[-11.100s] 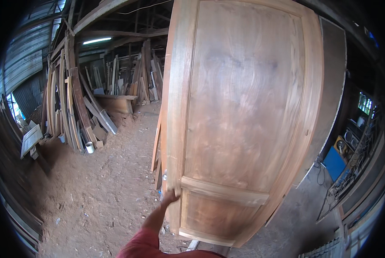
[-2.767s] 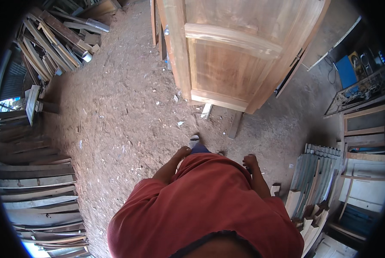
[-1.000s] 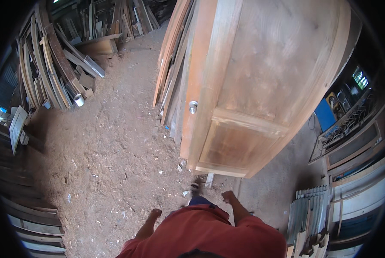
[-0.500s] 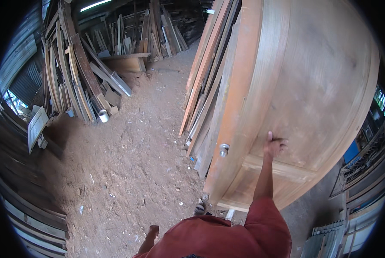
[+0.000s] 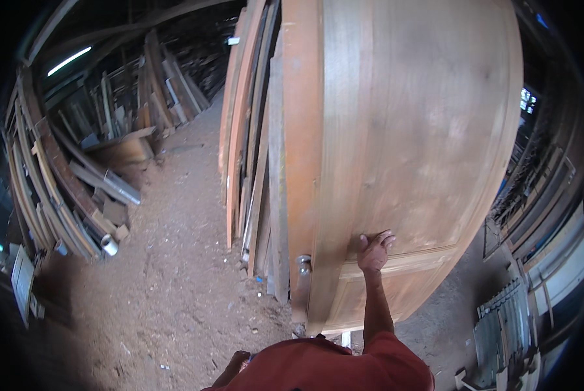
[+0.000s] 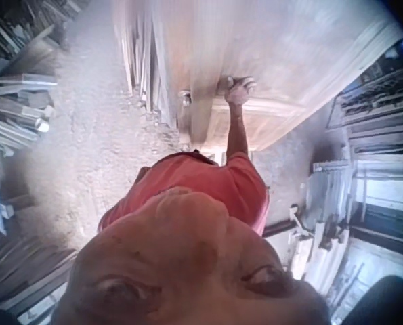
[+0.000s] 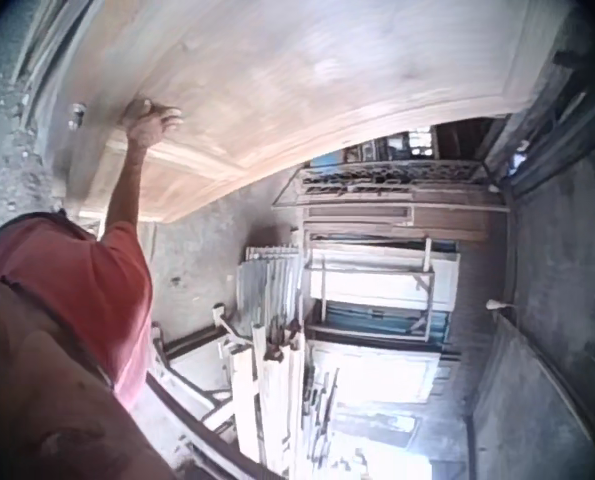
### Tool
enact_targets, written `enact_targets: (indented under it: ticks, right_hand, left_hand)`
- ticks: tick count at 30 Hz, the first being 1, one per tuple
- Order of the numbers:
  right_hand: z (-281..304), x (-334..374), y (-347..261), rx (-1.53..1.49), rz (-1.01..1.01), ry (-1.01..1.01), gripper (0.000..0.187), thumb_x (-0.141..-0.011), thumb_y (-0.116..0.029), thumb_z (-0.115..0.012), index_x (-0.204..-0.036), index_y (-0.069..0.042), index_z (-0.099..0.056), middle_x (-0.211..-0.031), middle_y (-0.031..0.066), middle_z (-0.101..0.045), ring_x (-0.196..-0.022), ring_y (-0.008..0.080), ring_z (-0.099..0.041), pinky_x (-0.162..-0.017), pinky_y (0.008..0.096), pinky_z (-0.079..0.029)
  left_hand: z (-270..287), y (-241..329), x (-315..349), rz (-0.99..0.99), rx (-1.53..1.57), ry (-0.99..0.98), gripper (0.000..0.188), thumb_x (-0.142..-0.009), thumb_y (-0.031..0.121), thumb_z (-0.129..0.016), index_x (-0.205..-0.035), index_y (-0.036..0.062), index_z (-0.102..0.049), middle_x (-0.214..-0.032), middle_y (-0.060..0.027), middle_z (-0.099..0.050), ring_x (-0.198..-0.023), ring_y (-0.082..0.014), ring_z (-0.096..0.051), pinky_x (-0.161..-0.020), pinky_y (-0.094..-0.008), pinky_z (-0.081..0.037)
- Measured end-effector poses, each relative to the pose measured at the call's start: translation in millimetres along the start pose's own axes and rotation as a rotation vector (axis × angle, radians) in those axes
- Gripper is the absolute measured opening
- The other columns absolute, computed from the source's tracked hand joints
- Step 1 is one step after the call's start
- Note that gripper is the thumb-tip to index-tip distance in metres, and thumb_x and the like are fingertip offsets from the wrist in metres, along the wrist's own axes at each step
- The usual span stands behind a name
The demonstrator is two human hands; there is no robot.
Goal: The person applies white putty to the joints and gaps of a wooden door using a small putty knife. They take putty from a bucket, spread it along the door's frame, and smooth it over the wood surfaces.
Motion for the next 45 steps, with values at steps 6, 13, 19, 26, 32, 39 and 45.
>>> enact_targets:
  ticks: [6, 13, 19, 26, 32, 39, 45]
  right_hand:
    - [-6.1, 3.1, -10.1, 0.103, -0.059, -0.102, 0.090, -0.096, -0.048, -0.048, -0.142, 0.021, -0.012, -0.141, 0.0475, -0.025, -0.133, 0.0549, -0.034, -0.110, 0.0497, -0.034]
    - [0.5, 3.1, -17.8, 0.006, -0.281, -0.280, 0.087, -0.096, -0.048, -0.047, -0.141, 0.021, -0.017, -0.140, 0.0442, -0.033, -0.130, 0.0491, -0.042, -0.104, 0.0468, -0.042]
    - [13.9, 17.1, -85.6, -0.298, -0.117, -0.224, 0.098, -0.090, -0.055, -0.059, -0.141, 0.020, -0.022, -0.132, 0.0435, -0.042, -0.127, 0.0522, -0.044, -0.106, 0.0477, -0.040]
    - [-18.0, 42.3, -119.6, -0.073, -0.064, -0.166, 0.124, -0.077, -0.064, -0.069, -0.143, 0.021, -0.006, -0.148, 0.0418, -0.016, -0.143, 0.0510, -0.009, -0.119, 0.0468, -0.016]
    - [-27.6, 38.2, -129.2, 0.044, -0.049, -0.142, 0.114, -0.078, -0.056, -0.066, -0.137, 0.027, -0.015, -0.147, 0.0418, -0.022, -0.141, 0.0480, -0.021, -0.118, 0.0446, -0.021]
    - [-29.0, 40.0, -118.8, 0.191, -0.077, -0.166, 0.113, -0.079, -0.062, -0.059, -0.138, 0.026, -0.020, -0.146, 0.0395, -0.029, -0.137, 0.0468, -0.030, -0.118, 0.0438, -0.020]
    - [-28.0, 40.7, -97.6, 0.165, -0.050, 0.041, 0.107, -0.069, -0.050, -0.076, -0.133, 0.023, -0.030, -0.128, 0.0362, -0.047, -0.119, 0.0453, -0.046, -0.105, 0.0411, -0.040]
  left_hand:
    - [60.1, 23.8, -65.6, -0.241, 0.003, 0.118, 0.016, -0.086, 0.022, -0.058, -0.085, 0.0085, -0.067, -0.086, -0.0140, -0.069, -0.084, -0.0310, -0.068, -0.074, -0.0450, -0.054]
    - [80.6, 45.8, -80.7, -0.604, -0.403, -0.013, 0.014, -0.080, 0.024, -0.063, -0.082, 0.0096, -0.064, -0.075, -0.0143, -0.063, -0.073, -0.0342, -0.064, -0.062, -0.0464, -0.051]
    - [111.1, -43.3, -46.1, -0.207, -0.195, -0.176, 0.018, -0.081, 0.026, -0.064, -0.085, 0.0084, -0.065, -0.076, -0.0145, -0.064, -0.073, -0.0329, -0.064, -0.062, -0.0459, -0.051]
    - [150.0, -113.9, -21.8, 0.085, -0.040, -0.154, 0.022, -0.082, 0.028, -0.064, -0.088, 0.0070, -0.066, -0.077, -0.0147, -0.065, -0.072, -0.0313, -0.064, -0.062, -0.0454, -0.051]
    - [144.3, -115.4, -34.8, -0.038, -0.005, -0.153, 0.025, -0.083, 0.030, -0.064, -0.091, 0.0058, -0.067, -0.078, -0.0149, -0.066, -0.072, -0.0299, -0.065, -0.062, -0.0449, -0.051]
    - [130.7, -109.4, -37.4, -0.271, -0.051, -0.189, 0.029, -0.084, 0.032, -0.065, -0.094, 0.0044, -0.068, -0.079, -0.0151, -0.067, -0.071, -0.0283, -0.065, -0.062, -0.0444, -0.051]
    - [142.0, -158.0, -11.8, -0.173, -0.005, -0.205, 0.033, -0.085, 0.034, -0.065, -0.096, 0.0031, -0.069, -0.080, -0.0153, -0.068, -0.071, -0.0270, -0.065, -0.062, -0.0439, -0.052]
Point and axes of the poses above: each hand's wrist, its own x-axis away from the middle knuckle, its own z-axis out of the back of the hand, y = z × x, the point moved 4 cm from there along -x, towards the middle knuckle
